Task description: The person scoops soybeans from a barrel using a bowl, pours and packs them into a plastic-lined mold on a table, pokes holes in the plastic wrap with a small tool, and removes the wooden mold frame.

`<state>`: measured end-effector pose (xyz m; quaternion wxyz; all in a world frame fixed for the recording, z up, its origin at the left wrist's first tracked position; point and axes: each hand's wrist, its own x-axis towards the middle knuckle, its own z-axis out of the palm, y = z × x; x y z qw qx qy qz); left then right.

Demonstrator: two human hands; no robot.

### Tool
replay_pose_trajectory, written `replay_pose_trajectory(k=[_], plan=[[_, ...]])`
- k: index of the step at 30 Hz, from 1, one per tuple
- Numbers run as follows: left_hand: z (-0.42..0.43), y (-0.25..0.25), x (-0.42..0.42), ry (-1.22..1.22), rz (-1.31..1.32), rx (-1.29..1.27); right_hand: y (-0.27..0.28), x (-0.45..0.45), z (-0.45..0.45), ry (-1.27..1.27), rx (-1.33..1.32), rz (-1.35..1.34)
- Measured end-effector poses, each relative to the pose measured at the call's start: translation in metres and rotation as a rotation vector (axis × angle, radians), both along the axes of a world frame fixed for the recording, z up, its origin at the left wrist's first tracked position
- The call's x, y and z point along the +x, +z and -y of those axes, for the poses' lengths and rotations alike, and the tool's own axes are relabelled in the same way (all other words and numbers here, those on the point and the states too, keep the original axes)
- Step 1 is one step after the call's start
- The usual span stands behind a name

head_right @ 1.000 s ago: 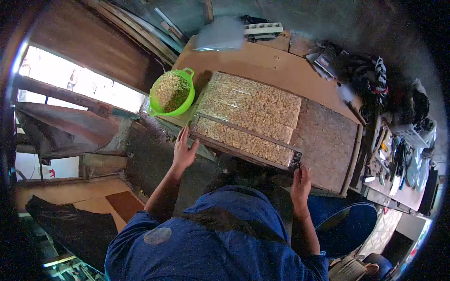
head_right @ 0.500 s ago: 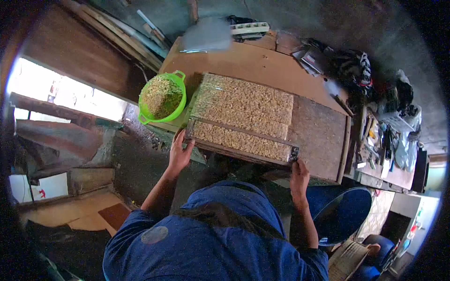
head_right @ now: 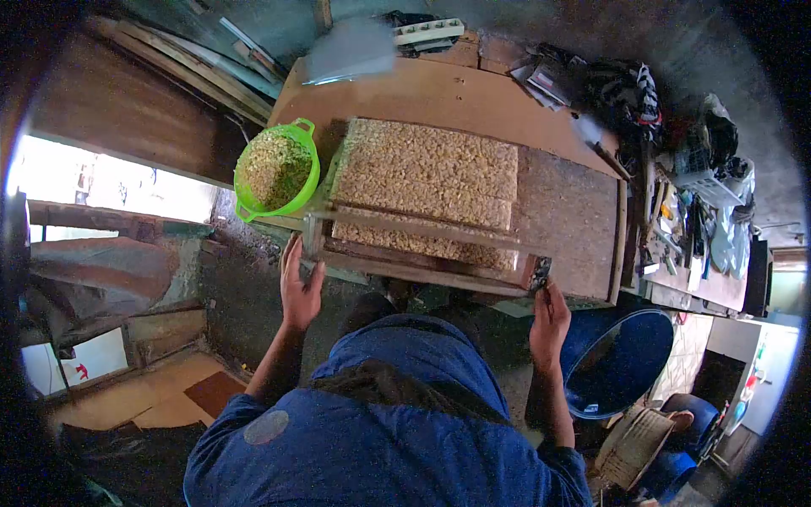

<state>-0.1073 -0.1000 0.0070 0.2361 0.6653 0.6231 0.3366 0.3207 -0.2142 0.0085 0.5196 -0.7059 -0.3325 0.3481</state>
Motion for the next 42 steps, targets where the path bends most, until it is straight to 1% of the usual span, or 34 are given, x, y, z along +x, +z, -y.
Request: replay_pose_trajectory(k=[4,6,7,11,13,17,20,22,23,26,28,29,31,35,37,40,42], plan=[[0.029,-0.010,-0.010,-0.016,-0.001,-0.041,-0.009,-0.008,0.029,-0.011,-0.099,0.078],[0.039,-0.015,-0.014,-0.013,-0.012,-0.093,-0.010,-0.014,0.040,0.008,-0.244,0.078],[0.043,-0.018,-0.016,-0.007,-0.020,-0.142,-0.012,-0.017,0.044,0.006,-0.246,0.077],[0.043,-0.031,-0.021,-0.024,-0.053,-0.168,-0.022,-0.024,0.050,0.032,-0.279,0.074],[0.039,-0.031,-0.021,-0.029,-0.044,-0.167,-0.029,-0.022,0.049,0.005,-0.336,0.014],[0.032,-0.035,-0.020,-0.040,-0.067,-0.178,-0.035,-0.022,0.042,-0.006,-0.322,0.037],[0.028,-0.040,-0.020,-0.039,-0.058,-0.149,-0.039,-0.023,0.037,-0.031,-0.358,0.055],[0.026,-0.043,-0.020,-0.037,-0.028,-0.137,-0.050,-0.023,0.034,-0.049,-0.228,0.083],[0.025,-0.044,-0.019,-0.032,-0.001,-0.125,-0.053,-0.021,0.036,-0.051,-0.228,0.085],[0.021,-0.046,-0.020,-0.044,-0.035,-0.104,-0.045,-0.024,0.028,-0.024,-0.200,0.076],[0.019,-0.046,-0.019,-0.048,-0.036,-0.098,-0.039,-0.029,0.025,-0.047,-0.194,-0.008],[0.018,-0.045,-0.019,-0.053,-0.037,-0.092,-0.035,-0.031,0.023,-0.048,-0.195,-0.008],[0.017,-0.044,-0.019,-0.053,-0.019,-0.105,-0.023,-0.036,0.019,-0.013,-0.256,0.082],[0.017,-0.046,-0.018,-0.056,0.017,-0.104,-0.032,-0.039,0.019,-0.088,-0.165,-0.008],[0.017,-0.043,-0.017,-0.058,0.013,-0.104,-0.026,-0.040,0.014,-0.032,-0.226,0.125],[0.016,-0.045,-0.018,-0.065,-0.004,-0.104,-0.028,-0.038,0.011,-0.039,-0.231,0.188],[0.016,-0.045,-0.017,-0.069,-0.018,-0.102,-0.034,-0.037,0.009,-0.058,-0.218,0.148]])
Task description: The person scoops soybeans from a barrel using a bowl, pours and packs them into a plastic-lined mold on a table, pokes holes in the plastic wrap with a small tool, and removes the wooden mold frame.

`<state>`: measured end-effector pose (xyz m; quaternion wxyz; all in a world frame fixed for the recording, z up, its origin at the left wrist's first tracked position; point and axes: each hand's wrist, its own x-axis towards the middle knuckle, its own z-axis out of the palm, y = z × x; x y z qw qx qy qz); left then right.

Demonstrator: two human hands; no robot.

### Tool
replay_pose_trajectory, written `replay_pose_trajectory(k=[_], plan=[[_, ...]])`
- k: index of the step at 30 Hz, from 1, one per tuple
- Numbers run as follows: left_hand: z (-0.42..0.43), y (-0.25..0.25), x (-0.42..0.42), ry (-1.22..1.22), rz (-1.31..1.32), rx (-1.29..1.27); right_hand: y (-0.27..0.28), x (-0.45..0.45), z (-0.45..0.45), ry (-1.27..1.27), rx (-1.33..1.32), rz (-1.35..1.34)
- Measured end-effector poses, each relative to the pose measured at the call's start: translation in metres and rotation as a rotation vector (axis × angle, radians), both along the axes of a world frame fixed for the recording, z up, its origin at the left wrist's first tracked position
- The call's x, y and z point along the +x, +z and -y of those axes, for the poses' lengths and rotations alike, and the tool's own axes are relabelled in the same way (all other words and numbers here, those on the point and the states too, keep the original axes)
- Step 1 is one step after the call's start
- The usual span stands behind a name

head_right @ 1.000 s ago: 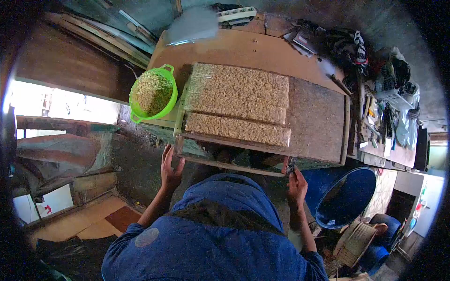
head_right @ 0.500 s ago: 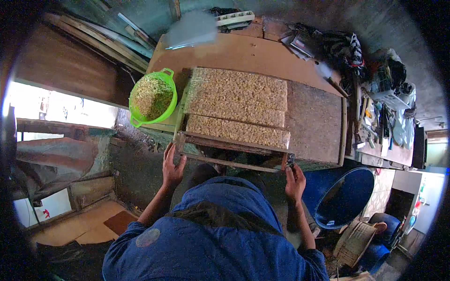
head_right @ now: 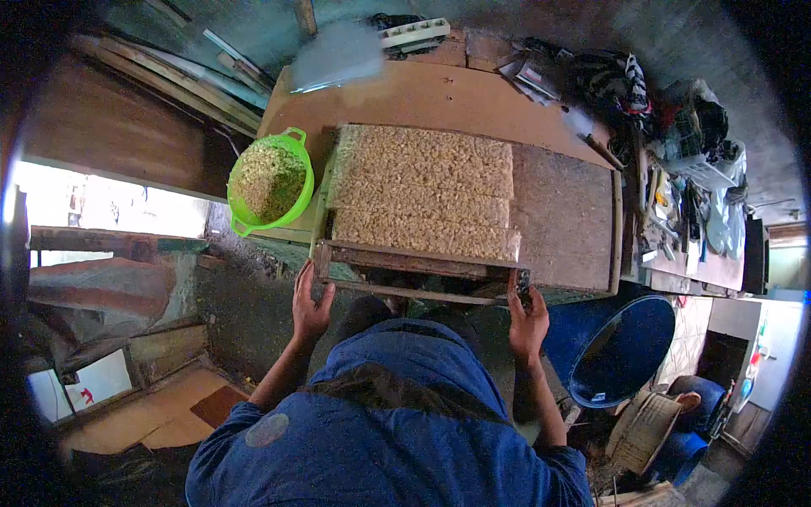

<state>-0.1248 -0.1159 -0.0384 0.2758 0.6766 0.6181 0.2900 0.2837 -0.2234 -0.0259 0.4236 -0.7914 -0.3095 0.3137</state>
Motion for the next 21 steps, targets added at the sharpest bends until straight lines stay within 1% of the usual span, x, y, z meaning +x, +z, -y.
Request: replay_pose_trajectory(k=[2,4,5,7,8,10,11,13,15,17,19,21], plan=[[0.001,0.001,0.000,0.015,0.018,-0.027,-0.005,0.000,-0.001,-0.017,0.015,-0.039],[0.001,-0.001,0.000,0.013,0.025,-0.020,-0.004,-0.003,-0.003,-0.018,0.019,0.041],[0.000,-0.002,-0.001,0.009,0.032,-0.009,-0.003,-0.002,-0.004,-0.011,0.020,0.039],[-0.003,0.004,0.000,0.015,0.038,0.002,0.002,-0.001,-0.008,-0.007,-0.032,0.152],[-0.006,0.007,0.001,0.012,0.046,0.011,0.005,-0.002,-0.010,0.002,-0.027,0.150],[-0.018,0.012,0.005,0.033,0.044,0.037,0.017,-0.008,-0.016,0.012,-0.052,0.342],[-0.025,0.014,0.007,0.044,0.044,0.057,0.016,-0.007,-0.017,0.022,-0.047,0.342],[-0.043,0.021,0.016,0.073,0.046,0.030,0.013,0.000,-0.014,0.034,-0.118,0.235],[-0.061,0.022,0.022,0.100,0.052,0.006,0.000,0.007,-0.008,0.048,-0.117,0.255],[-0.079,0.014,0.024,0.095,0.027,-0.098,-0.002,0.008,-0.010,0.059,-0.111,0.274],[-0.091,0.009,0.028,0.100,0.036,-0.087,0.015,-0.004,-0.016,0.040,-0.044,0.273],[-0.100,0.012,0.030,0.041,-0.051,-0.242,0.022,-0.012,-0.020,0.024,0.010,0.235]])
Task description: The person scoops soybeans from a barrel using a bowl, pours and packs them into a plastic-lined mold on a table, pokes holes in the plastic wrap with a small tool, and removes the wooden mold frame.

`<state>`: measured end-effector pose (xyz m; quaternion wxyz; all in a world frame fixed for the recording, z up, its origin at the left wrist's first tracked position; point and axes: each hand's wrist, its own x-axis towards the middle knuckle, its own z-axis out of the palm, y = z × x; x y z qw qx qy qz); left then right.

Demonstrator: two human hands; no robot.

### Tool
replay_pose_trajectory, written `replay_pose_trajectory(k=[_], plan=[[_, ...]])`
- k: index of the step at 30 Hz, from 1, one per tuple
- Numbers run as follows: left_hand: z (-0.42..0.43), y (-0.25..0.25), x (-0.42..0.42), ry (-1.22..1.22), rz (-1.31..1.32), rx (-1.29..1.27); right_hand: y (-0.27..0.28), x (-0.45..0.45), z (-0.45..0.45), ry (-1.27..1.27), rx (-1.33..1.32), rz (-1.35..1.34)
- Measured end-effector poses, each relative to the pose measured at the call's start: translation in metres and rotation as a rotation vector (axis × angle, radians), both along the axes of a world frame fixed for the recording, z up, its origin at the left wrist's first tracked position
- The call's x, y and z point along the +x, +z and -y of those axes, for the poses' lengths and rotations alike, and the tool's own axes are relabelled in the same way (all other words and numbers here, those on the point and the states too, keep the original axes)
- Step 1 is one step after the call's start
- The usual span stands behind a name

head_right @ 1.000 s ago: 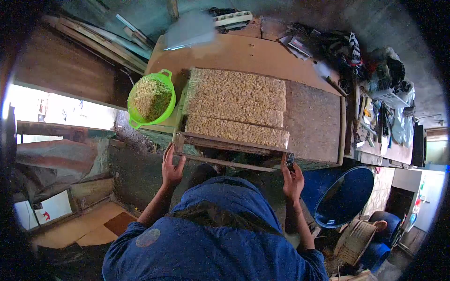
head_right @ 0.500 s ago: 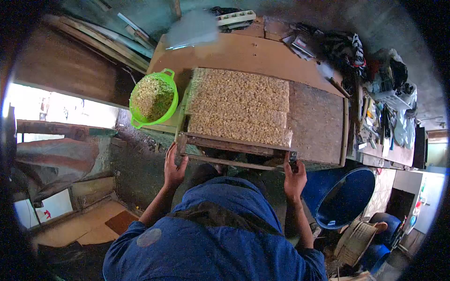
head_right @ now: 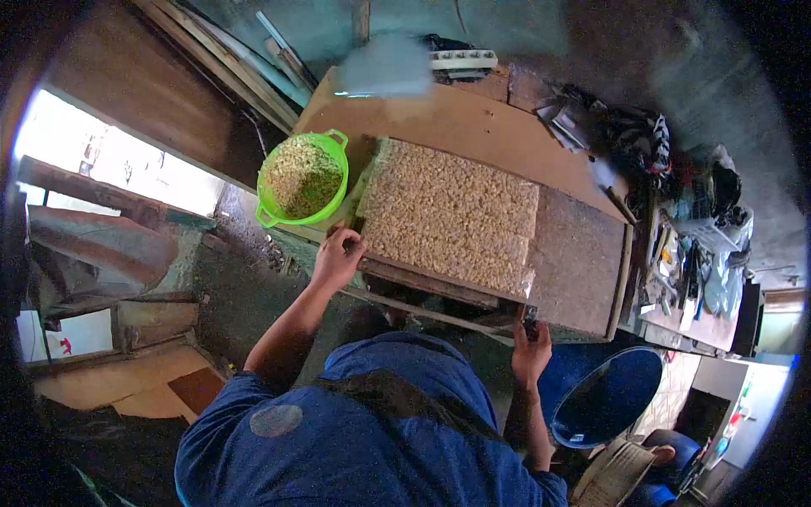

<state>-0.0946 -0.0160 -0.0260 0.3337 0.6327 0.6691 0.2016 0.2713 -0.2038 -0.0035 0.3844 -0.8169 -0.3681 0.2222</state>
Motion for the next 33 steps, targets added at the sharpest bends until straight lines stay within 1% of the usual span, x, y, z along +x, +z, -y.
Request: replay_pose_trajectory(k=[1,2,4,8,10,11,13,17,19,23,25,26,28,29,31,32,33], plan=[[0.000,-0.004,0.002,0.014,-0.019,0.122,0.002,-0.001,-0.001,-0.016,0.045,-0.043],[-0.001,-0.005,0.003,0.017,-0.016,0.127,0.002,0.000,0.000,-0.013,0.051,-0.041],[-0.003,-0.003,0.005,0.053,-0.050,0.097,0.002,0.005,0.002,0.009,-0.072,-0.046],[-0.007,-0.018,0.004,0.050,-0.053,0.046,-0.002,0.005,0.002,0.024,-0.009,-0.017],[-0.006,-0.009,0.007,0.059,-0.050,0.043,-0.003,0.007,0.003,-0.010,-0.095,-0.039],[-0.005,-0.009,0.007,0.066,-0.045,0.044,-0.007,0.009,0.005,-0.004,-0.094,-0.035],[-0.004,-0.012,0.008,0.060,-0.056,0.099,-0.017,0.011,0.006,-0.020,-0.016,-0.016],[-0.008,-0.025,0.000,0.086,-0.013,0.118,-0.017,0.014,0.004,0.029,-0.021,0.046],[-0.010,-0.023,-0.005,0.105,0.047,-0.054,-0.007,0.007,0.002,0.013,0.035,-0.086],[-0.014,-0.019,-0.009,0.063,-0.013,-0.111,0.007,0.003,-0.003,0.048,-0.066,-0.011],[-0.013,-0.022,-0.008,0.106,0.016,-0.043,0.009,0.003,-0.003,0.064,-0.123,0.125],[-0.013,-0.023,-0.009,0.106,0.016,-0.044,0.008,0.003,-0.003,0.064,-0.123,0.125],[-0.013,-0.012,-0.008,0.126,0.042,-0.121,0.004,0.005,-0.002,0.077,-0.021,0.004],[-0.010,-0.006,-0.009,0.117,0.040,-0.125,0.002,0.006,-0.001,0.067,-0.025,0.002],[0.000,0.002,-0.011,0.132,0.048,0.037,0.003,0.007,-0.003,0.066,-0.122,0.129],[0.008,-0.002,-0.012,0.101,0.050,0.035,0.005,0.007,-0.002,0.035,-0.126,0.129],[0.018,-0.006,-0.016,0.101,0.008,0.147,0.011,0.004,-0.004,0.038,-0.168,0.179]])
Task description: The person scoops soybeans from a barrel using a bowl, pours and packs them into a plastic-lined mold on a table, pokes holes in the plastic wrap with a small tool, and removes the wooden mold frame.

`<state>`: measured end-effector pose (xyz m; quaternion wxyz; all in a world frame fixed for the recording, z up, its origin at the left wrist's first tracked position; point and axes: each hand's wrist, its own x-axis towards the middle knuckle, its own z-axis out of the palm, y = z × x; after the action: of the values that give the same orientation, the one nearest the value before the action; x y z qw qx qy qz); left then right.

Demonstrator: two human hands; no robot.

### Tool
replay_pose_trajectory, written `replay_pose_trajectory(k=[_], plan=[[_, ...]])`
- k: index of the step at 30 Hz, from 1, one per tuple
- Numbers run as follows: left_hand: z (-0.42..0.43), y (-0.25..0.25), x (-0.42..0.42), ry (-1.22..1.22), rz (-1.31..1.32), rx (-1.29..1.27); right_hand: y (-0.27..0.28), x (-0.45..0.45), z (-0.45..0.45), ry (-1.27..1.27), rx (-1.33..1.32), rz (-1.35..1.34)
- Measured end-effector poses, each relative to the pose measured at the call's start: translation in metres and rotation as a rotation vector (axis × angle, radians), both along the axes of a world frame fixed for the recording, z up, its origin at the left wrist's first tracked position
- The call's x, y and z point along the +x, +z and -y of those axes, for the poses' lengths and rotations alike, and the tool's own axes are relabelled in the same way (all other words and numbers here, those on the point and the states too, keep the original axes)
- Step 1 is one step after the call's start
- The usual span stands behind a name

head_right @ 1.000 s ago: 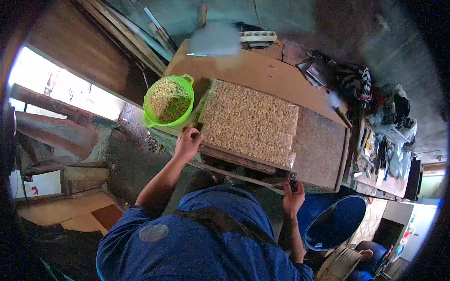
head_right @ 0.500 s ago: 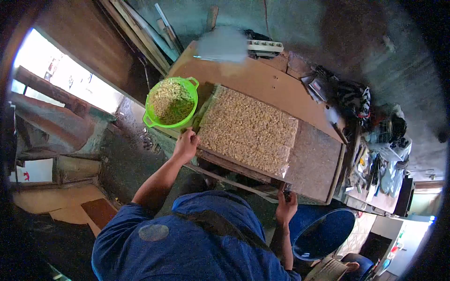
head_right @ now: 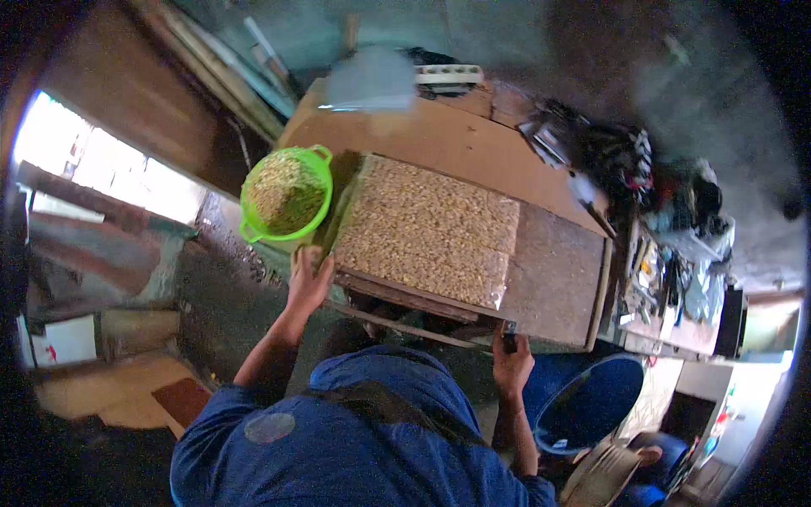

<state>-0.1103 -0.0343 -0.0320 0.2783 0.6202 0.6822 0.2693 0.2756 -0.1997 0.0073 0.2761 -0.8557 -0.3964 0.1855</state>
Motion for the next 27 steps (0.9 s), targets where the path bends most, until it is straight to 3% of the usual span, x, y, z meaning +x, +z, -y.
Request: replay_pose_trajectory(k=[1,3,6,7,9,11,13,14,16,17,20,23,27], plan=[[0.011,-0.004,-0.002,0.003,-0.046,0.112,0.006,-0.002,-0.002,0.002,-0.043,0.048],[0.033,0.000,-0.003,-0.007,-0.013,0.104,0.004,0.002,0.003,-0.039,-0.084,0.008],[0.061,-0.018,-0.010,-0.029,-0.029,0.175,-0.015,0.017,0.017,0.133,0.132,0.149],[0.061,-0.002,-0.007,-0.046,-0.035,0.168,-0.010,0.018,0.017,0.117,0.124,0.142],[0.064,0.030,-0.003,0.038,0.378,-0.268,-0.002,0.022,0.016,0.173,0.141,0.059],[0.065,0.033,0.000,0.039,0.392,-0.167,0.009,0.026,0.008,0.151,-0.003,-0.093],[0.059,0.049,0.004,-0.012,0.495,-0.116,0.024,0.023,-0.004,0.116,0.223,0.141],[0.056,0.057,0.007,-0.065,0.485,-0.037,0.037,0.021,-0.010,0.111,0.231,0.134],[0.051,0.063,0.014,-0.083,0.494,-0.034,0.072,0.013,-0.024,0.252,0.306,0.505],[0.050,0.066,0.018,-0.095,0.509,-0.043,0.085,0.011,-0.028,0.237,0.310,0.501],[0.050,0.095,0.047,-0.179,0.473,-0.036,0.096,0.011,-0.034,0.690,0.191,0.450],[0.052,0.100,0.063,-0.253,0.557,-0.008,0.064,0.020,-0.028,0.804,0.074,0.320],[0.064,0.101,0.068,-0.144,0.757,-0.079,0.062,0.033,-0.020,0.795,0.200,0.299]])
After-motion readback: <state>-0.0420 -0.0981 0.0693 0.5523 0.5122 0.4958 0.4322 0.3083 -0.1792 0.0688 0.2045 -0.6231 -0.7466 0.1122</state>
